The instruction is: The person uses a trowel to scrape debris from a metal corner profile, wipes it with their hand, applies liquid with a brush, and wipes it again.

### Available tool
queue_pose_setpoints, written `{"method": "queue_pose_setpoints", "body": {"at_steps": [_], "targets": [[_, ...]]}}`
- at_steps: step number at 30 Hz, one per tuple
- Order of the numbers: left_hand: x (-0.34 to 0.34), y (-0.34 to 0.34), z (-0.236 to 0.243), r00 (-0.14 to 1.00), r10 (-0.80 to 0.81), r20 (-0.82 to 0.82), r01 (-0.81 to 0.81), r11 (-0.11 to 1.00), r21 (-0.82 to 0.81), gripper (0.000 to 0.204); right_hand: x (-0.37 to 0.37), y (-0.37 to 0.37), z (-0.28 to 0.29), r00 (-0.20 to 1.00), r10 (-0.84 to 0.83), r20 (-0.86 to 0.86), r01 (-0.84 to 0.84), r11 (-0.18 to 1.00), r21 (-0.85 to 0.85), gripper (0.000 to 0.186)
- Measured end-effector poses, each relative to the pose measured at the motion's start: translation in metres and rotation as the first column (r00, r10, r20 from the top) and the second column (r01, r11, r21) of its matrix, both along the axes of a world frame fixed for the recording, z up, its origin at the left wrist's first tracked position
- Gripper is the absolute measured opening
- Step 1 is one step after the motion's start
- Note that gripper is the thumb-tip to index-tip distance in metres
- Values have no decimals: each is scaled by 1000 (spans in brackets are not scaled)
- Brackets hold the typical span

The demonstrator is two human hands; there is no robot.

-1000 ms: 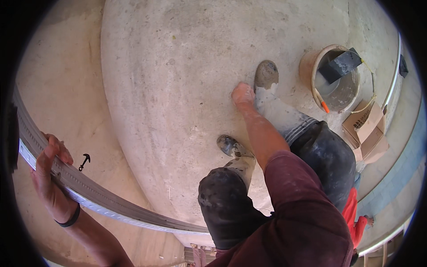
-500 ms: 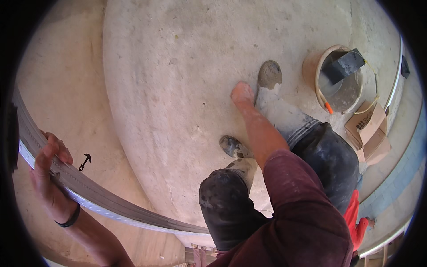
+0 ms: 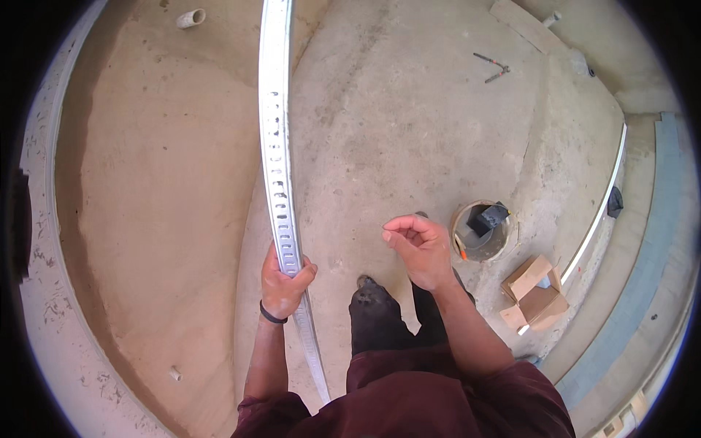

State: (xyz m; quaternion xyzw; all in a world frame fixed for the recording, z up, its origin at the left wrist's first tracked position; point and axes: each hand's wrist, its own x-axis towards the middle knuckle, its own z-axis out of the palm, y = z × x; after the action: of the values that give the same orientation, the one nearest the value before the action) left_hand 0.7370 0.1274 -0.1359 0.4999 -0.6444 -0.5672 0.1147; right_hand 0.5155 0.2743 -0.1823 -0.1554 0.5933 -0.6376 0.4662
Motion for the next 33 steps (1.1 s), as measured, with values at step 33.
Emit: {"method": "queue_pose_setpoints", "body": {"at_steps": [33], "targets": [[17, 41, 119, 957, -51, -287, 83, 991, 102, 37, -16, -103, 253, 102, 316, -943, -638, 749, 182, 22]]}}
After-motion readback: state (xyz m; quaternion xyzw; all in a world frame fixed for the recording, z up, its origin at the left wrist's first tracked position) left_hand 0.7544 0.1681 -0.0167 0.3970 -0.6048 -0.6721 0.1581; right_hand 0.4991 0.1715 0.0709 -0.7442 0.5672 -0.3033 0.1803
